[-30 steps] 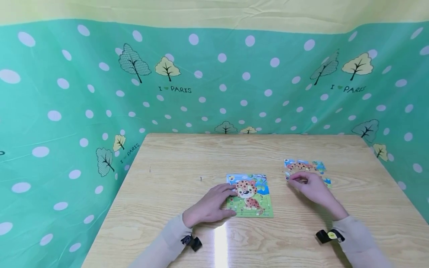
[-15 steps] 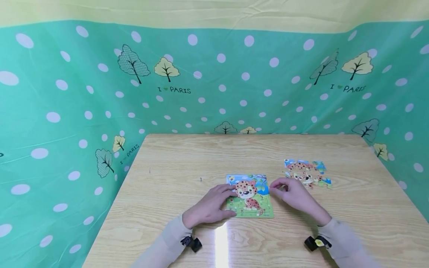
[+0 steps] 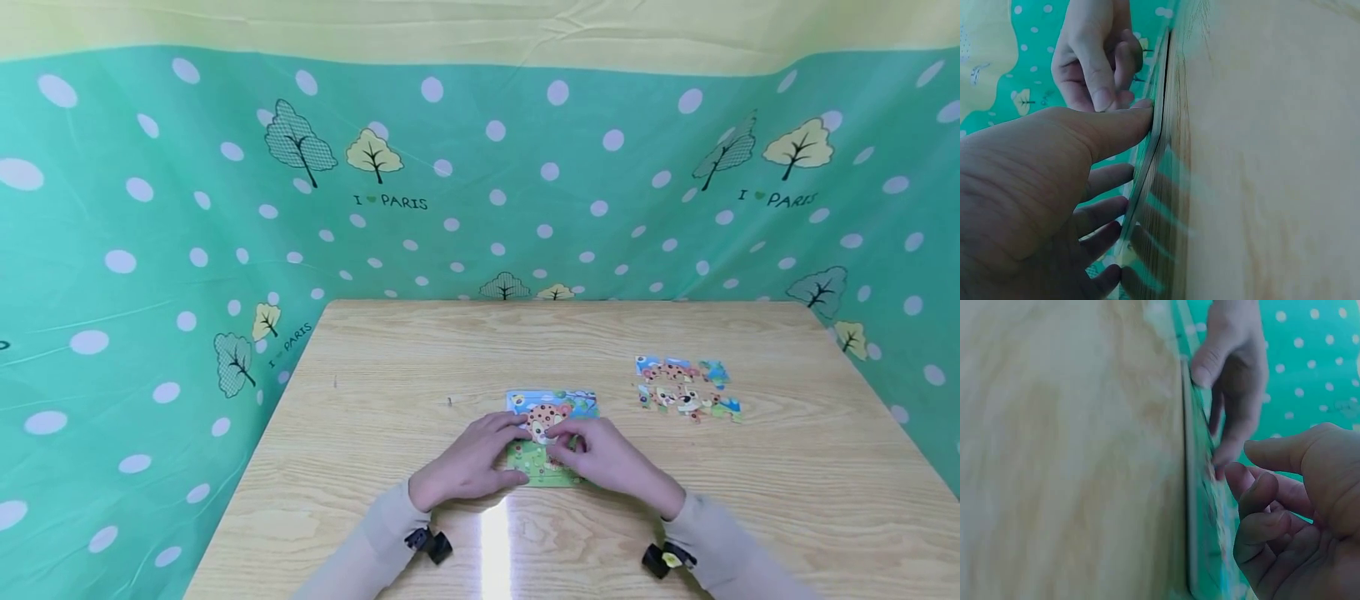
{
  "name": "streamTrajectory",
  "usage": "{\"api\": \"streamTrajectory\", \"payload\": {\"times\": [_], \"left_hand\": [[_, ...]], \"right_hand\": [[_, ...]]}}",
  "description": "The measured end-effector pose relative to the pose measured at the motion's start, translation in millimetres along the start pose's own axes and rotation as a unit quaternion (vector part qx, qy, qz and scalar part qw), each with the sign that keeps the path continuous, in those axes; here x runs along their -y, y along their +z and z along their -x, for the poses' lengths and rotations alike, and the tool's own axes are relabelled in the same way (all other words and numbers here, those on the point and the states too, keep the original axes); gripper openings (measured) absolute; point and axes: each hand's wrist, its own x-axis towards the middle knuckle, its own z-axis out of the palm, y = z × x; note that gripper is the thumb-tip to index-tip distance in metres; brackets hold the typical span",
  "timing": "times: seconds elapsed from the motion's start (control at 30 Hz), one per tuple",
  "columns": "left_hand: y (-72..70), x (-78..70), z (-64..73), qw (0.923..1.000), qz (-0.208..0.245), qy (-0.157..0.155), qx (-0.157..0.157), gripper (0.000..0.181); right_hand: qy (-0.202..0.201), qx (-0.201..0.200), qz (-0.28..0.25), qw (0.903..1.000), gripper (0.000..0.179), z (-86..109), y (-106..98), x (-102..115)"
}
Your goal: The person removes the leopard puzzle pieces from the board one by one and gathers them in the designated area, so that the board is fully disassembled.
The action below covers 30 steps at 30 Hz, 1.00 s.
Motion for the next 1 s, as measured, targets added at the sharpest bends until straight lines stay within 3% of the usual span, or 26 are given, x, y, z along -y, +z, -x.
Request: {"api": "streamTrajectory", "payload": {"times": [0.23,0.63,0.93,1.0], "left_hand": [[0.7,-1.8,-0.5,1.0000,0.003,0.001,0.001,0.059],[-1.3,-0.7,1.0,1.0000,0.002,0.005,-0.007,0.058],[-0.3,0.8,0.7,0.9998,0.009,0.010,-0.012,0.057],[-0.1,0.6,0.8,0.9998,0.011,0.011,-0.013,0.057]], "right_hand": [[-0.014,0.016,0.003,0.9998,0.027,-4.0,15,3],[0.006,0.024,0.018,0.9995,0.028,-9.8,20,3],[0.055,0.035,0.046,0.9968,0.044,-11.7,20,15],[0.066,0.029,0.052,0.9961,0.041,-11.5,21,17]]}}
